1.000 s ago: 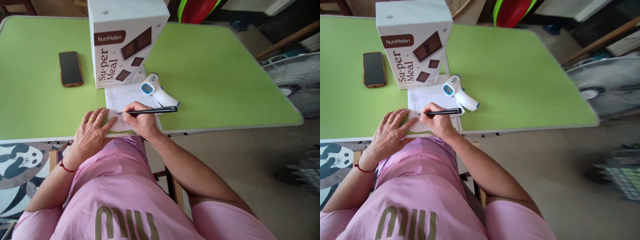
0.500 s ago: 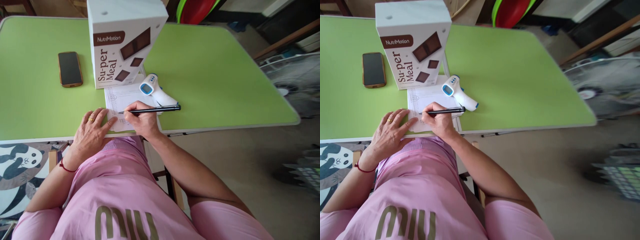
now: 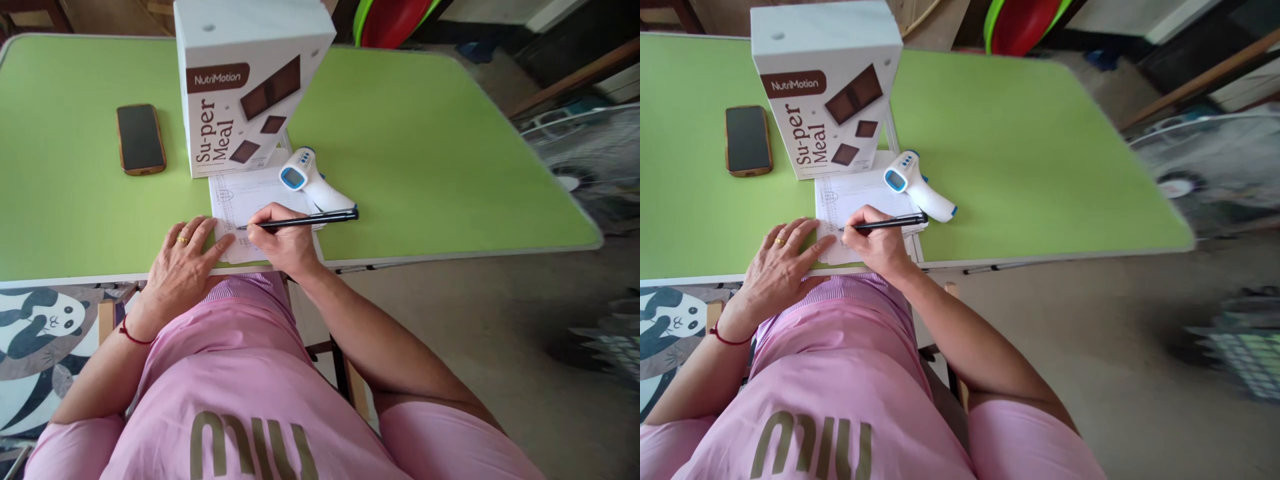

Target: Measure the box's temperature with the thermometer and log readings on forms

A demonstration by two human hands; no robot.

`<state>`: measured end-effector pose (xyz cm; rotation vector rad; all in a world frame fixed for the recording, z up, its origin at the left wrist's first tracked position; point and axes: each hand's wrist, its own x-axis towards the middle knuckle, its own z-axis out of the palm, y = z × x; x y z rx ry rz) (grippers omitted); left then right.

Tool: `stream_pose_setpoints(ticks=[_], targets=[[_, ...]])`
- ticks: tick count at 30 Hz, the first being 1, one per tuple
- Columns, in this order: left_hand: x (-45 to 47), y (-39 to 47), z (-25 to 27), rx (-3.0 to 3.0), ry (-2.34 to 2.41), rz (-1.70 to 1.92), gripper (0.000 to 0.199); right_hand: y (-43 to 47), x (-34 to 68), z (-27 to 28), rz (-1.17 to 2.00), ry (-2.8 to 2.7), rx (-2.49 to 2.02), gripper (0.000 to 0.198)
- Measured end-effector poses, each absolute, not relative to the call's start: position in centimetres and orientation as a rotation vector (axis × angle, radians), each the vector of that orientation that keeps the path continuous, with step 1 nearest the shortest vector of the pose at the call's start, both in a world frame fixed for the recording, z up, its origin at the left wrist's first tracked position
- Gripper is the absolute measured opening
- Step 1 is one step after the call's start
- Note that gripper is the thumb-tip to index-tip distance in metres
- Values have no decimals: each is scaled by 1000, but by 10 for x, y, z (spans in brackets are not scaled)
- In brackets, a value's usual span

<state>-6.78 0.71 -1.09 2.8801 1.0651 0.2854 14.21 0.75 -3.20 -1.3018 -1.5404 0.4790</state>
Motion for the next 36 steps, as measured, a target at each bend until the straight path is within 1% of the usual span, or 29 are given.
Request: stream_pose_setpoints(ticks=[27, 36], targets=[[-67, 8, -12, 2889, 1058, 294, 57, 8, 143, -36, 481, -1550, -1240, 9], [-68, 7, -11, 2902, 1058, 287, 58, 8, 143, -34, 511, -1550, -1340, 10]])
